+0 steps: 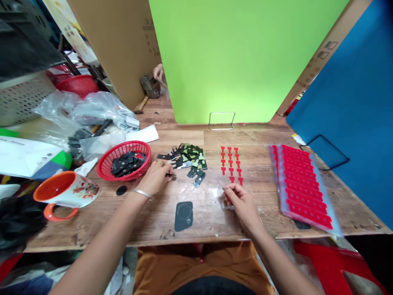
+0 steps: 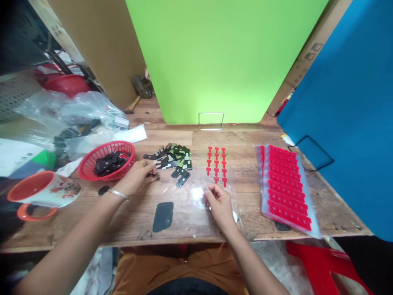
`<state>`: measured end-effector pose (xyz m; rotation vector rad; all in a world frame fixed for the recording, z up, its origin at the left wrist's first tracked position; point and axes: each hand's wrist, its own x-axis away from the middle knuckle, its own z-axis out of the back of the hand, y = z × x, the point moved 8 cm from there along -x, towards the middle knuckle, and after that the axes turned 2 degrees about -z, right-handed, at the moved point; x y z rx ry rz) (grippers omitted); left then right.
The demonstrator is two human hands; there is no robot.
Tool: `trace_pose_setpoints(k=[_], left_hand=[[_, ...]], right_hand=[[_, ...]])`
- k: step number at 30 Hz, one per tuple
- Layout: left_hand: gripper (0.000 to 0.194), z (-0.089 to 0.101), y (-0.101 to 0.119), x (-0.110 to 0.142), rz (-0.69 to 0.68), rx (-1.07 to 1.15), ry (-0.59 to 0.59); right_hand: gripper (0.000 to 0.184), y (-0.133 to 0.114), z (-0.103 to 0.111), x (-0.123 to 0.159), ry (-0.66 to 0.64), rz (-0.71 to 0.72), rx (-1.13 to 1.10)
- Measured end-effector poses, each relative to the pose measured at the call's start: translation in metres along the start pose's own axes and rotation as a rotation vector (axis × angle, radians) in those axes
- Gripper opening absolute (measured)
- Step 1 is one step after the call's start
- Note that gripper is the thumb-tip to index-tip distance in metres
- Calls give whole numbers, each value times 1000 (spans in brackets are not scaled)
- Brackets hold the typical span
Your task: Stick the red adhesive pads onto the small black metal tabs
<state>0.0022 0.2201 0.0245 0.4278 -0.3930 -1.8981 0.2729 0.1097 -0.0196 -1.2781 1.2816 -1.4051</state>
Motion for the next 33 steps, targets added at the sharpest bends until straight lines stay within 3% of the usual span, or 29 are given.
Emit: trace_pose_setpoints(k=[4,6,9,12,18,25,29,31,33], left_hand=[[9,-7,16,13,44,-68,-65],[12,-15,35,24,49,5,-45],[15,-32,75,42,-24,45,-7],[18,-51,100,55,-66,8,4],[17,-64,97,60,-24,68,17],[17,-66,94,58,-29,63,27],[13,-61,95,54,-14,123,31],[10,-59,93,51,40,223,67],[9,-66,91,46,143,457,66]], right_hand=[[18,-10,-10,4,-36,109,155],[18,-23,-22,10,-69,270,320],[34,-38,-46,22,-147,540,622],[42,-35,-65,28,-198,668,860],[39,-22,-72,26,-255,723,989],[33,-27,-76,26,-265,718,1027],[32,-33,-56,12,-189,653,869],[27,-35,-26,-5,-33,575,781],[16,-33,5,-24,98,463,789]])
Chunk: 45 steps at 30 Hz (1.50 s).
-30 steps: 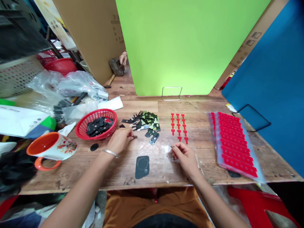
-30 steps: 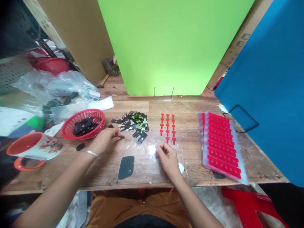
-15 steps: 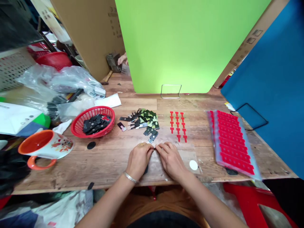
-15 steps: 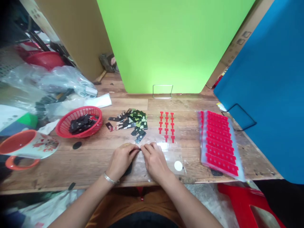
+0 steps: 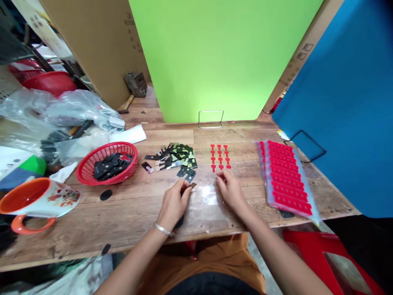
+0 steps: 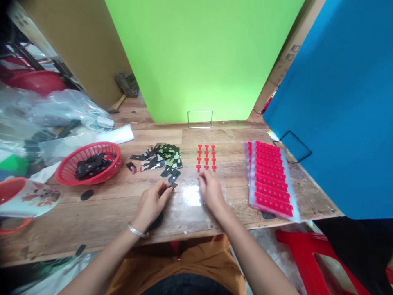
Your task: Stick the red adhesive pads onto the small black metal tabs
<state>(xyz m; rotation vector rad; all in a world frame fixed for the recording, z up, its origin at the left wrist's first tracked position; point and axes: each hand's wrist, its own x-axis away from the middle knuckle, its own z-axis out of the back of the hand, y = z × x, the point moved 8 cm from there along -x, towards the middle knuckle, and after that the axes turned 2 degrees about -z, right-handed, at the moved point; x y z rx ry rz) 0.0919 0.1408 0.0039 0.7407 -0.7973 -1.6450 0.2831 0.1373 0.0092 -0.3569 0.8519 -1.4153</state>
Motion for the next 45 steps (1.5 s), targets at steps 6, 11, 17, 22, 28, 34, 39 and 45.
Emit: trace_pose_setpoints(k=[6,11,17,22,28,34,39,45], left_hand=[[17,-59,-3,-16,365,721,-142],[18,-82,10,-36,391,807,-145],[9,-97,10,-59,434,834,-118],[6,-104,2,-64,454,847,-124],[7,-108,-8,-63,487,852,-128],[10,-110,-10,-65,487,848,-132],[13,-110,-10,-65,480,844,-133],[13,-110,-9,-65,474,836,-138]], right_hand=[[12,44,0,-27,-179,-150,219],[9,48,-6,-34,-231,-194,246],[8,50,-6,-38,-263,-222,277],[13,46,-4,-32,-191,-188,281],[16,42,-5,-22,-144,-153,264],[15,40,-1,-23,-66,-114,228],[24,41,2,-23,-47,-92,155],[16,38,2,-22,-55,-72,173]])
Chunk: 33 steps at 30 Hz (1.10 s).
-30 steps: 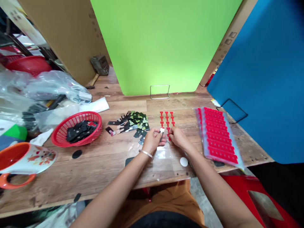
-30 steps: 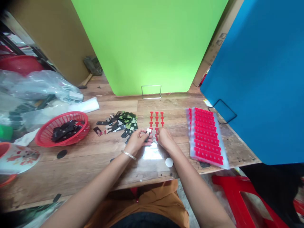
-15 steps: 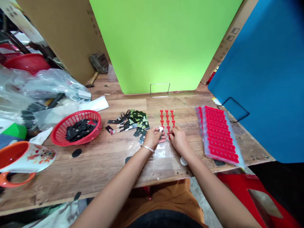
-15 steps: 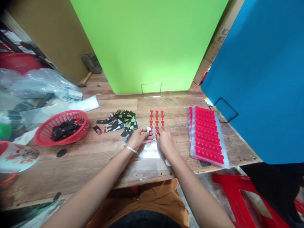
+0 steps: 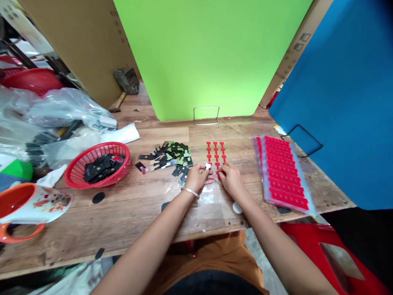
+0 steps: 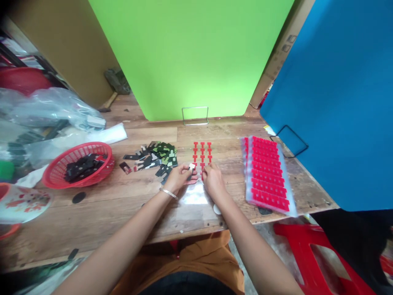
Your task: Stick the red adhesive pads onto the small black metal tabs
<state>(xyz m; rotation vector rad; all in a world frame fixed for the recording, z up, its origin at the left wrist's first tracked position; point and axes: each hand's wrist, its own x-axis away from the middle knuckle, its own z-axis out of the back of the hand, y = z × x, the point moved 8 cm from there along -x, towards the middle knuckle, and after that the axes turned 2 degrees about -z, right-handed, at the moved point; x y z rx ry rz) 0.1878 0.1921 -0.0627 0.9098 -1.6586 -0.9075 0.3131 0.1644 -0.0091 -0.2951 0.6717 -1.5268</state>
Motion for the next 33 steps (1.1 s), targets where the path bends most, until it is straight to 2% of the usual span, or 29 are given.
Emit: trace_pose_setpoints(k=[5,8,14,18,21,24,28,33], left_hand=[[12,0,0,-1,3,-7,3],[13,-1,-1,-2,15,-3,7],[14,-2,-1,-2,26,22,22],[15,-2,7,9,24,69,17],[14,0,11,31,28,115,-9],[20,1,9,58,64,190,-46],[27,2,2,82,107,274,-76],[26,5,-1,89,77,300,-50]], right_hand=[[9,1,2,2,44,-15,-5],[8,6,6,3,62,-52,-81],[12,27,18,4,103,-217,-451],[15,27,19,12,102,-315,-706],[23,18,10,26,66,-391,-916],[21,0,1,40,21,-396,-994],[19,-21,-5,51,8,-350,-994],[19,-35,-8,59,25,-328,-924]])
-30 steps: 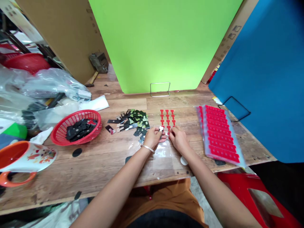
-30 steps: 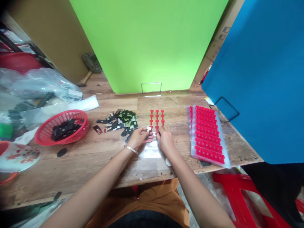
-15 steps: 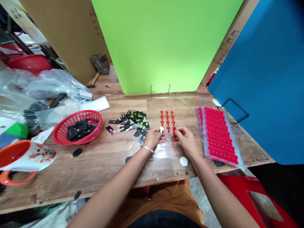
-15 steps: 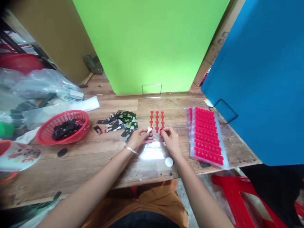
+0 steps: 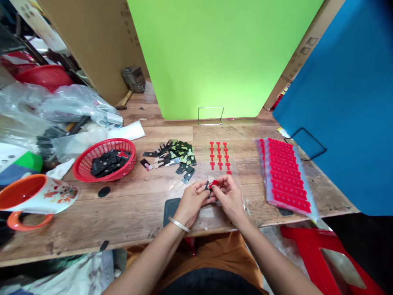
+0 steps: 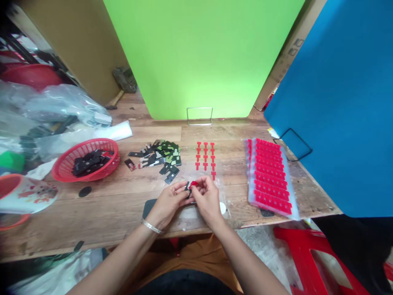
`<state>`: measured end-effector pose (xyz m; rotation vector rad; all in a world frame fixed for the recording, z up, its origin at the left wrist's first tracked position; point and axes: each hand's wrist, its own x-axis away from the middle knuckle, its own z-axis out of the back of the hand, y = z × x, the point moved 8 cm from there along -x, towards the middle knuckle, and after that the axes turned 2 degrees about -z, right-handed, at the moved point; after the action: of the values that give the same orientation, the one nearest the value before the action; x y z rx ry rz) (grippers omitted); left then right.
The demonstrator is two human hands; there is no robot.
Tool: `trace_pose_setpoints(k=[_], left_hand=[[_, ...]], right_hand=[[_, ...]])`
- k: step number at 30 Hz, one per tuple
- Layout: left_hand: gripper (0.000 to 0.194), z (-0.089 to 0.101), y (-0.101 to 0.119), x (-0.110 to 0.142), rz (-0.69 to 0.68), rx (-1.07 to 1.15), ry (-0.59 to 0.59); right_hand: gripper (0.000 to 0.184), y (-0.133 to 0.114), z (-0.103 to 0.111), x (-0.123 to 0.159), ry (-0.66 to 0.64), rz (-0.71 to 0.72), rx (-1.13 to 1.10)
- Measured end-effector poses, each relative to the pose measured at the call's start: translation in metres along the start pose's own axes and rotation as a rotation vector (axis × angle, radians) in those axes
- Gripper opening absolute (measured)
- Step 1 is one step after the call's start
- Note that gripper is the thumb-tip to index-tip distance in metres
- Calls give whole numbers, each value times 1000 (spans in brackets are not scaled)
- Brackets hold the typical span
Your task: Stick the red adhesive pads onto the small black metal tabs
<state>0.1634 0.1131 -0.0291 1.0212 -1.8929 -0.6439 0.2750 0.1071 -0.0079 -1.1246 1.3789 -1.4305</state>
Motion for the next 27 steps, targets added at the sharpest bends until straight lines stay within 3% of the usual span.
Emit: trace_pose_setpoints(k=[13,27], left_hand=[[30,-4,3,3,-31,-24,-40],[32,-3,3,5,-42,-46,-49]], right_hand=[[15,2,-5,4,-26,-5,-19],[11,-4,-5,8,19,94,162]])
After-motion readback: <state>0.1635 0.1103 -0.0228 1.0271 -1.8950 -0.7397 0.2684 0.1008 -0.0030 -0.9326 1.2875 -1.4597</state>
